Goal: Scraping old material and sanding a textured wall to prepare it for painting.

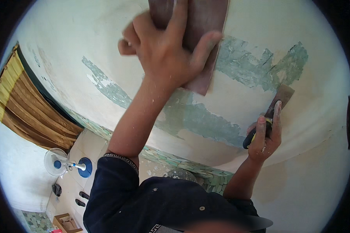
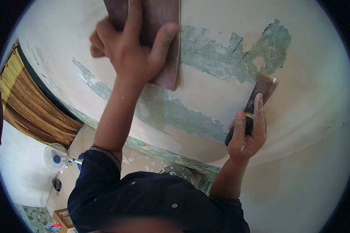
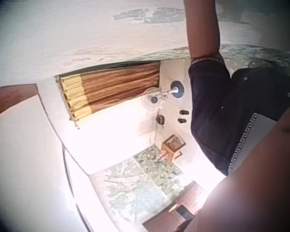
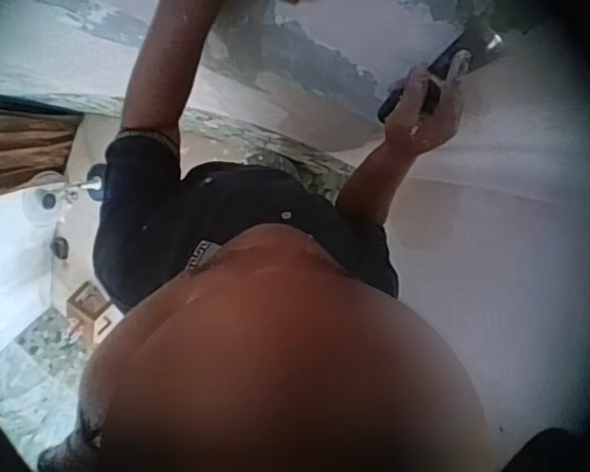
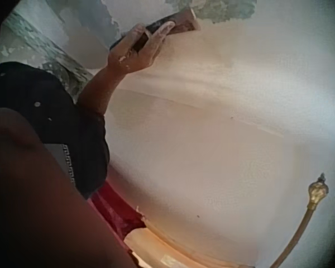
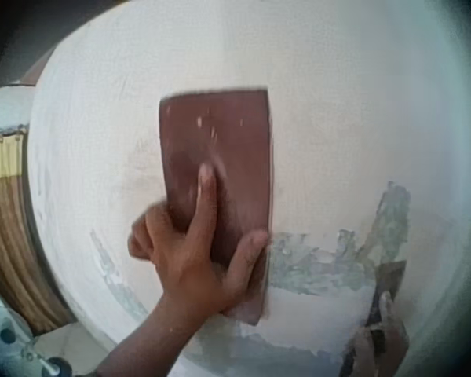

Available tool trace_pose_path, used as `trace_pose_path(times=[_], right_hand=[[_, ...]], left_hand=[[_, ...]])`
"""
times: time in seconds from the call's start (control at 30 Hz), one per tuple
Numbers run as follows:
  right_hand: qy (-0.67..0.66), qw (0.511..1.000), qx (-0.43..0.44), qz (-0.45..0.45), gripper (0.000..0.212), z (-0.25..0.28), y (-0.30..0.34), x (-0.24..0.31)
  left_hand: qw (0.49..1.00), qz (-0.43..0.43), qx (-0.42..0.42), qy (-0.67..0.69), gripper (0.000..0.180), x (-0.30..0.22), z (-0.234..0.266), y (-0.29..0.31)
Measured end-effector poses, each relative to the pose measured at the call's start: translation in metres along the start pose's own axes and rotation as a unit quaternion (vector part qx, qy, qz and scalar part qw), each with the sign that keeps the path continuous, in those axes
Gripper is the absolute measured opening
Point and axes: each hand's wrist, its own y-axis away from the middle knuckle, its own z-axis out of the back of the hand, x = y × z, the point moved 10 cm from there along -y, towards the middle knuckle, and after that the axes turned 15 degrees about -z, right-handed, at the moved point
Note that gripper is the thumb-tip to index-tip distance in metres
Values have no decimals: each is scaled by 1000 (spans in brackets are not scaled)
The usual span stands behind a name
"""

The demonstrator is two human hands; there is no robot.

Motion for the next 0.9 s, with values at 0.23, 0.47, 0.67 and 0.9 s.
trace_pose_path(times=[0.23,0.47,0.67,0.9], right_hand=[[-1,1000,0,18,49,2,-1,6],[-9,1000,-1,16,50,0,-1,8],[-19,1000,12,-1,51,3,0,-2],[-23,1000,-1,20,51,-1,-2,4]], left_hand=[[988,85,127,39,85,-36,17,119],[995,64,76,30,82,-7,-2,44],[996,34,71,31,83,4,-10,-34],[994,53,93,32,84,-27,9,93]])
